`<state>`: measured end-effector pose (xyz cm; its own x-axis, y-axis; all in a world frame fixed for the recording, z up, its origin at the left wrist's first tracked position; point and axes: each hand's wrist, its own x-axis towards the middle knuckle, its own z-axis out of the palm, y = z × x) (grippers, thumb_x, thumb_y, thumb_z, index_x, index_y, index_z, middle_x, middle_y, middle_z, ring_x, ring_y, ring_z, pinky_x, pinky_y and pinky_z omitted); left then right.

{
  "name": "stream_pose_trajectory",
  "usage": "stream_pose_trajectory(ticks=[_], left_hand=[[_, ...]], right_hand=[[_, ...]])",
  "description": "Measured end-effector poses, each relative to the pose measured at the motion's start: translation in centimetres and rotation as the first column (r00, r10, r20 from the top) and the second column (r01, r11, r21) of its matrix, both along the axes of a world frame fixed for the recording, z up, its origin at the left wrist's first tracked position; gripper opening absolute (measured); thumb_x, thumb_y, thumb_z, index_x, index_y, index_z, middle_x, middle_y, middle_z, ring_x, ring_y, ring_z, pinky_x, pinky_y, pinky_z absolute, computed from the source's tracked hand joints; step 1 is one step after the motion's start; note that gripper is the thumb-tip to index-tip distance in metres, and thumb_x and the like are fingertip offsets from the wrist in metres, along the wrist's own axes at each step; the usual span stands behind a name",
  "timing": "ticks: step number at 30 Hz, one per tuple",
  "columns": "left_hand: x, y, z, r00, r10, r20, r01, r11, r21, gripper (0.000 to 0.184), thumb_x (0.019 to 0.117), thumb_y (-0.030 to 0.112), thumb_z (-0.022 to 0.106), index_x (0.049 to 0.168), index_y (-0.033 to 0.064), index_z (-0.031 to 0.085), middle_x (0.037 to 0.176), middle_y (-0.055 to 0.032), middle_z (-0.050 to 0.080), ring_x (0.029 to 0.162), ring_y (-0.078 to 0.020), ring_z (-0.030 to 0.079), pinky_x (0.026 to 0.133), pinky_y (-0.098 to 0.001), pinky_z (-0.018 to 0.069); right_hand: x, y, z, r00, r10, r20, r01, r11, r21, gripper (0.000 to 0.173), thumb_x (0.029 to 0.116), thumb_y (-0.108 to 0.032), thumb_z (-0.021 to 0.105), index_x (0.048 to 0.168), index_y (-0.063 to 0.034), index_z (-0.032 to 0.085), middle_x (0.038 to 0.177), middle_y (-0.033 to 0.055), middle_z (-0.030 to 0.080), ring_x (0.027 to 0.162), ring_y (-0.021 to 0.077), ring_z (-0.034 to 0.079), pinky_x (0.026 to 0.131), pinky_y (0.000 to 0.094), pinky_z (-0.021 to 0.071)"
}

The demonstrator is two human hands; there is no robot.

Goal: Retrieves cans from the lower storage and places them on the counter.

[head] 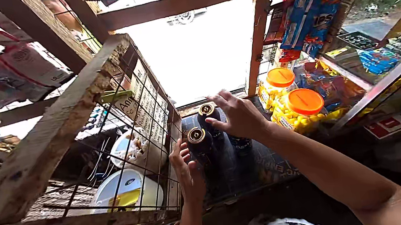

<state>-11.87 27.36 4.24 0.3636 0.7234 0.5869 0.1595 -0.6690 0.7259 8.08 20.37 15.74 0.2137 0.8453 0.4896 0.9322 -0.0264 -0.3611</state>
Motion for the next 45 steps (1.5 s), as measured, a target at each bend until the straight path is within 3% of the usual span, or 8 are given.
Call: stream_pose_trajectory(ticks=[6, 13, 18, 22, 26, 32, 39, 45], left_hand=[[-1.6, -2.8, -2.2, 0.991, 0.028, 0.128, -0.01, 0.99, -0.138, 0.104, 0.0984, 0.076, 0.022, 0.145, -0.0162, 0.034, 0.136, -0.0248, 0.049, 0.117, -0.0145, 0.06, 0.094, -0.0266, 0.0531], [-3.5, -7.4, -3.3, 0.992, 0.075, 0.105, -0.055, 0.982, -0.183, 0.099, 0.0978, 0.076, 0.027, 0.145, -0.011, 0.034, 0.143, -0.0236, 0.041, 0.13, -0.0158, 0.053, 0.101, -0.03, 0.0512], [-3.4, -11.2, -3.8, 0.988, -0.023, 0.151, 0.025, 1.0, -0.015, 0.056, 0.1023, 0.067, 0.034, 0.147, 0.0348, 0.042, 0.143, 0.0146, 0.045, 0.135, -0.0025, 0.044, 0.11, -0.0272, 0.0414], [-0.8, -13.7, -3.7, 0.949, -0.31, 0.049, 0.302, 0.944, 0.135, 0.049, 0.1047, 0.059, 0.035, 0.148, 0.0376, 0.042, 0.139, 0.0165, 0.049, 0.129, -0.0012, 0.05, 0.106, -0.023, 0.0444], [2.6, -16.5, -4.2, 0.734, -0.674, -0.082, 0.679, 0.726, 0.114, 0.04, 0.1093, 0.045, 0.038, 0.143, 0.0255, 0.047, 0.132, 0.0123, 0.057, 0.126, 0.0029, 0.052, 0.107, -0.0188, 0.043], [10.4, -21.9, -5.9, 0.257, -0.871, -0.418, 0.94, 0.327, -0.103, 0.047, 0.1109, 0.043, 0.031, 0.112, 0.0102, 0.066, 0.097, -0.0073, 0.071, 0.095, -0.0116, 0.068, 0.087, -0.0259, 0.0552], [22.2, -34.0, -10.3, -0.226, -0.764, -0.605, 0.955, -0.051, -0.293, 0.033, 0.1046, 0.027, 0.051, 0.101, 0.0059, 0.076, 0.095, -0.0114, 0.073, 0.091, -0.024, 0.072, 0.082, -0.0404, 0.06], [31.8, -45.2, -15.0, -0.49, -0.683, -0.542, 0.804, -0.113, -0.584, 0.024, 0.102, 0.014, 0.058, 0.113, -0.0009, 0.074, 0.11, -0.0192, 0.072, 0.102, -0.032, 0.071, 0.094, -0.047, 0.0569]], right_hand=[[-1.1, 0.4, -1.1, 0.989, 0.123, 0.079, -0.137, 0.969, 0.205, 0.047, 0.0938, -0.04, 0.069, 0.128, -0.0068, 0.069, 0.109, 0.0121, 0.068, 0.082, 0.025, 0.07, 0.06, 0.0419, 0.0585], [-1.2, 0.3, -1.7, 0.961, 0.104, 0.257, -0.145, 0.979, 0.144, 0.057, 0.0963, -0.054, 0.057, 0.133, -0.0113, 0.068, 0.119, 0.0101, 0.071, 0.092, 0.0277, 0.069, 0.068, 0.0431, 0.0551], [-1.3, -3.6, -1.6, 0.976, 0.117, 0.185, -0.155, 0.966, 0.205, 0.055, 0.0981, -0.052, 0.057, 0.133, -0.0109, 0.066, 0.136, 0.0111, 0.064, 0.115, 0.029, 0.064, 0.093, 0.0484, 0.0528], [-1.1, -10.9, -5.0, 0.966, 0.212, 0.147, -0.251, 0.906, 0.34, 0.038, 0.1045, -0.041, 0.053, 0.123, -0.0128, 0.071, 0.128, 0.0074, 0.07, 0.121, 0.0237, 0.064, 0.104, 0.0426, 0.0495], [0.3, -20.3, -11.5, 0.969, 0.241, 0.047, -0.241, 0.894, 0.378, 0.02, 0.1009, -0.021, 0.061, 0.108, -0.0081, 0.076, 0.114, 0.0107, 0.074, 0.109, 0.0264, 0.068, 0.099, 0.0401, 0.0504], [1.9, -36.1, -21.1, 0.934, -0.164, -0.316, 0.226, 0.959, 0.173, 0.021, 0.1013, -0.017, 0.06, 0.104, -0.0062, 0.077, 0.112, 0.01, 0.075, 0.107, 0.0262, 0.069, 0.097, 0.0426, 0.0523], [2.7, -53.1, -30.5, 0.41, -0.561, -0.719, 0.438, 0.813, -0.385, 0.028, 0.1042, -0.017, 0.057, 0.12, -0.0003, 0.072, 0.124, 0.0232, 0.067, 0.119, 0.0382, 0.064, 0.106, 0.054, 0.0473], [5.5, -63.5, -38.4, 0.098, -0.753, -0.651, 0.234, 0.653, -0.72, 0.042, 0.1054, -0.023, 0.056, 0.141, -0.0005, 0.058, 0.15, 0.0227, 0.051, 0.137, 0.0395, 0.052, 0.115, 0.0566, 0.0393]])
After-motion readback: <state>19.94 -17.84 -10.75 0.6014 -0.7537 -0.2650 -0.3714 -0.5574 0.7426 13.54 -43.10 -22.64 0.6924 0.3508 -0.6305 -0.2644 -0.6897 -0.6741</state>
